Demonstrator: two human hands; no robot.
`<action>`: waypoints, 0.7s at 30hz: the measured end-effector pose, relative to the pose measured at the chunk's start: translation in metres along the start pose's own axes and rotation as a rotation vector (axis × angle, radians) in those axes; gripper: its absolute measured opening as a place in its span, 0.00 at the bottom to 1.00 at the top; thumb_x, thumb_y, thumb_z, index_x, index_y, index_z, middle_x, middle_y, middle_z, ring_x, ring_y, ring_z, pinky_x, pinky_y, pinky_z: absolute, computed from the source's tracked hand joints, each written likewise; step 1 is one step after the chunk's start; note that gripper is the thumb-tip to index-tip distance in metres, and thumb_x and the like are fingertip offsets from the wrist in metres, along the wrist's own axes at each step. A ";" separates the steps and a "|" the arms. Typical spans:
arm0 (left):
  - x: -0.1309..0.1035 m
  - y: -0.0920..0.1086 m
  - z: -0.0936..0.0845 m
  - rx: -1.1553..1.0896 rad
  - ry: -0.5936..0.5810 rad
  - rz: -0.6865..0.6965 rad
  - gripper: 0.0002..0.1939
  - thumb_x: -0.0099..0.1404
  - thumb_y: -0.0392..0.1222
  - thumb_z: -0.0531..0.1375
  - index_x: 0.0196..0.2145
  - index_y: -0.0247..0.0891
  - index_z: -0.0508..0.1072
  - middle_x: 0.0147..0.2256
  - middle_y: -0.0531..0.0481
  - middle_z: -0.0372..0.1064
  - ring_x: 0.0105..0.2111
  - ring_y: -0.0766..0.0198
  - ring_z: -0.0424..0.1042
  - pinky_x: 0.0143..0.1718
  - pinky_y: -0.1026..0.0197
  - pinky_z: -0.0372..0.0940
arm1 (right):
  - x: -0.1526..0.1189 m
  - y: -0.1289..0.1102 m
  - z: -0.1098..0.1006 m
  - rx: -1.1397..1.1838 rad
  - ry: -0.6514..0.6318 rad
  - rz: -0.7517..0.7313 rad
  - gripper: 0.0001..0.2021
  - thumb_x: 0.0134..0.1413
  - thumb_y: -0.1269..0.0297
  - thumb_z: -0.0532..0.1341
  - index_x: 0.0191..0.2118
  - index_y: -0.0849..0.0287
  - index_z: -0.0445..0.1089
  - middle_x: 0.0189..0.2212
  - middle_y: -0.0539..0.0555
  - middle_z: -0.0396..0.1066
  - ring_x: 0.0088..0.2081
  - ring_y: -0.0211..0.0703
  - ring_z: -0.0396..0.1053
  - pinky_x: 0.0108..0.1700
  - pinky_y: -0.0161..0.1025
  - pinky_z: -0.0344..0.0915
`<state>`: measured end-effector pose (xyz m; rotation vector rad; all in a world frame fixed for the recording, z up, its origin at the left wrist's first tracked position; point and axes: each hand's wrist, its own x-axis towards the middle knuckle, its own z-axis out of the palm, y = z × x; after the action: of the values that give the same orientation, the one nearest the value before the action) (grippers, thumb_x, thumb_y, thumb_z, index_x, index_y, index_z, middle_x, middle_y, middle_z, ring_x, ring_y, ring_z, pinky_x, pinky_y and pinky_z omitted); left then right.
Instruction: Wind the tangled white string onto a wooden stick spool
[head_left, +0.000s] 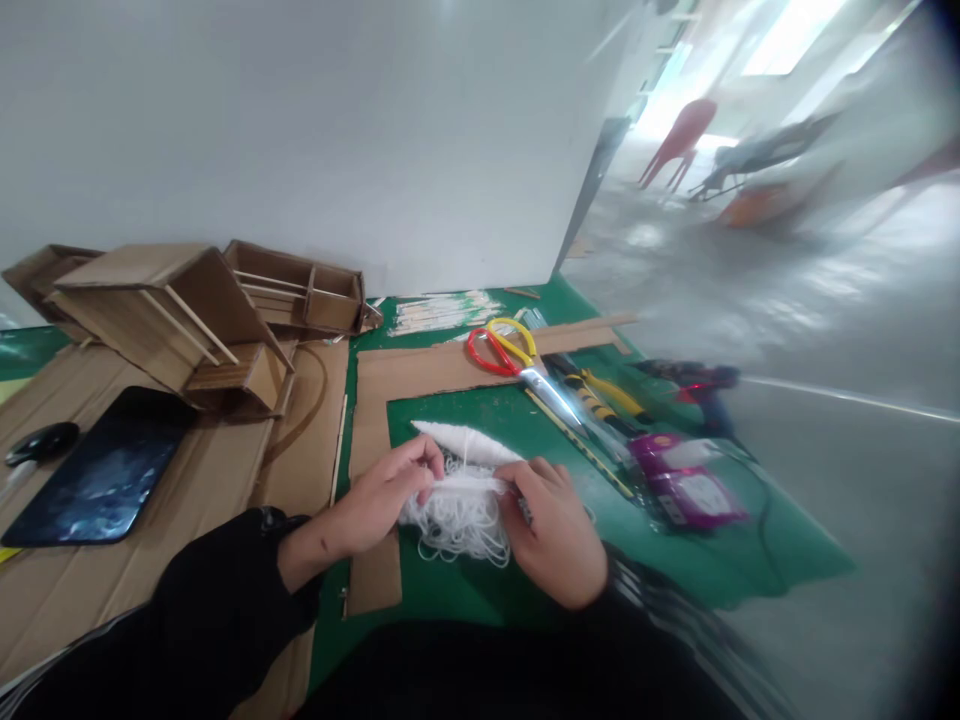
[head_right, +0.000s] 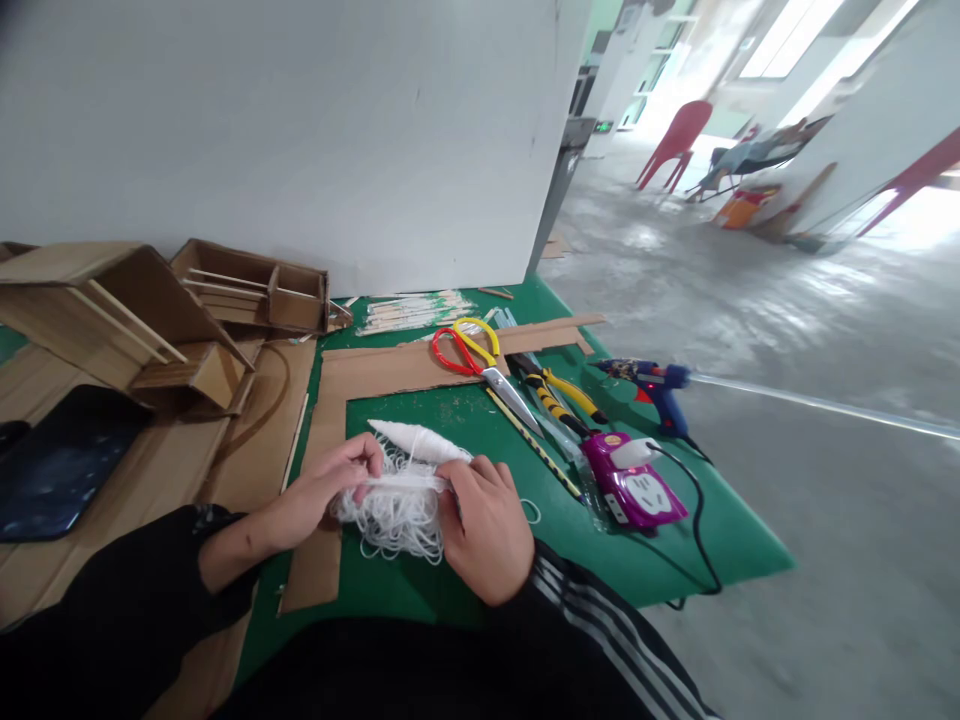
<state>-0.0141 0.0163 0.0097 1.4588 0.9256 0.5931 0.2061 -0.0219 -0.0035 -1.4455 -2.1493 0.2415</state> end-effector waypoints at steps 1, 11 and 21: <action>-0.001 0.002 0.000 0.080 0.008 0.001 0.04 0.65 0.40 0.51 0.37 0.41 0.64 0.26 0.57 0.60 0.22 0.69 0.58 0.25 0.66 0.55 | 0.000 0.000 0.001 0.000 0.005 0.008 0.07 0.56 0.75 0.52 0.36 0.59 0.65 0.29 0.54 0.68 0.34 0.47 0.62 0.37 0.43 0.54; 0.007 0.007 0.008 0.629 0.173 0.151 0.09 0.62 0.41 0.56 0.39 0.40 0.73 0.40 0.47 0.65 0.38 0.57 0.68 0.43 0.55 0.62 | 0.004 -0.020 -0.012 0.122 -0.050 0.046 0.06 0.56 0.61 0.59 0.37 0.57 0.65 0.35 0.55 0.69 0.37 0.49 0.62 0.40 0.45 0.57; 0.010 0.009 0.015 -0.225 0.063 -0.110 0.07 0.63 0.43 0.56 0.34 0.37 0.69 0.27 0.56 0.64 0.25 0.68 0.63 0.27 0.66 0.57 | 0.010 -0.029 -0.006 0.153 -0.098 0.090 0.04 0.52 0.73 0.58 0.30 0.57 0.65 0.31 0.51 0.69 0.36 0.46 0.60 0.39 0.43 0.55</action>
<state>0.0056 0.0165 0.0147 1.1865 0.9497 0.6428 0.1834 -0.0251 0.0176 -1.4702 -2.0938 0.5075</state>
